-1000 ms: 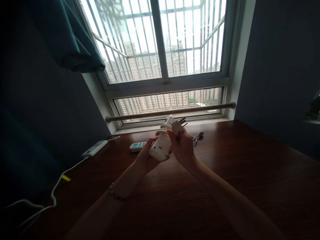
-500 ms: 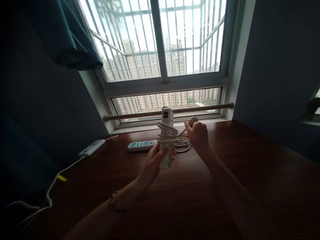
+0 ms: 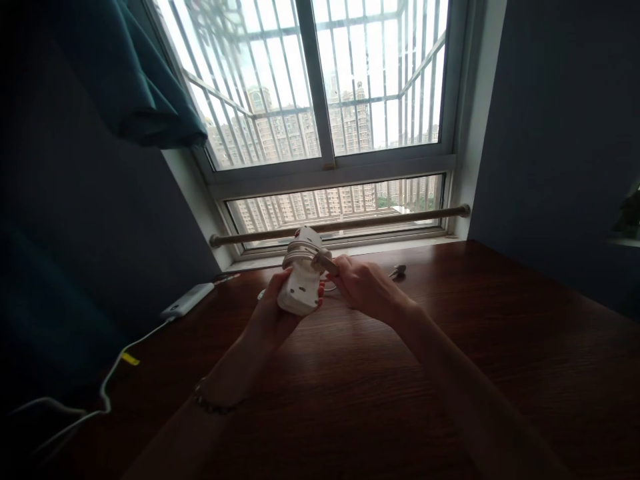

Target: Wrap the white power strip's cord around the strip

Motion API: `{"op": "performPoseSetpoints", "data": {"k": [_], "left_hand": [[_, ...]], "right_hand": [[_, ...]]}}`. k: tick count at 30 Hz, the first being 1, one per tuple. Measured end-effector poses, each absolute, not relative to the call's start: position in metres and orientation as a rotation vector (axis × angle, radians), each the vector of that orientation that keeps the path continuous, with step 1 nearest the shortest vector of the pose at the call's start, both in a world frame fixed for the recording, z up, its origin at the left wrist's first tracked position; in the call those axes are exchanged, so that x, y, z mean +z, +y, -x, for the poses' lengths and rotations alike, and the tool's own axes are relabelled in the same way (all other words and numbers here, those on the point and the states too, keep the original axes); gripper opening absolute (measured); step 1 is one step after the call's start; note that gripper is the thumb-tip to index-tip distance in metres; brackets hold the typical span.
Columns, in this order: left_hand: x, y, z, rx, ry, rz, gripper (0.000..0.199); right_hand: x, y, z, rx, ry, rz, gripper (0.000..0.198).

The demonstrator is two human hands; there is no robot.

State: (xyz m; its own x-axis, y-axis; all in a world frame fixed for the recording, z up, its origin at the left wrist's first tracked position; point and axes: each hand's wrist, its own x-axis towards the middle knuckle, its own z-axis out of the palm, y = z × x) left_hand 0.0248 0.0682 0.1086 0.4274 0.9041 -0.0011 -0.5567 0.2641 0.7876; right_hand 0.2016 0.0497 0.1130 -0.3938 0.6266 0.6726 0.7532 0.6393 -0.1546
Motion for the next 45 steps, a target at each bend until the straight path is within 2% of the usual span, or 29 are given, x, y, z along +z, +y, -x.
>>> {"op": "performPoseSetpoints", "data": {"k": [6, 13, 18, 25, 33, 45], "left_hand": [[0.106, 0.059, -0.027, 1.034, 0.546, -0.865, 0.029], [0.112, 0.056, -0.024, 1.031, 0.519, -0.842, 0.023], [0.111, 0.055, -0.024, 1.022, 0.528, -0.884, 0.026], [0.112, 0.054, -0.023, 0.986, 0.510, -0.851, 0.026], [0.112, 0.052, -0.022, 1.019, 0.580, -0.938, 0.028], [0.110, 0.042, -0.028, 1.098, 0.620, -1.233, 0.047]], "right_hand": [[0.119, 0.043, -0.202, -0.422, -2.209, 1.179, 0.019], [0.122, 0.032, -0.195, -0.496, -2.309, 1.147, 0.018], [0.118, 0.031, -0.186, -0.575, -2.180, 1.264, 0.018], [0.112, 0.033, -0.184, -0.621, -2.073, 1.248, 0.026], [0.111, 0.038, -0.187, -0.564, -2.070, 1.199, 0.026], [0.101, 0.034, -0.172, -0.735, -1.719, 1.202, 0.023]]}}
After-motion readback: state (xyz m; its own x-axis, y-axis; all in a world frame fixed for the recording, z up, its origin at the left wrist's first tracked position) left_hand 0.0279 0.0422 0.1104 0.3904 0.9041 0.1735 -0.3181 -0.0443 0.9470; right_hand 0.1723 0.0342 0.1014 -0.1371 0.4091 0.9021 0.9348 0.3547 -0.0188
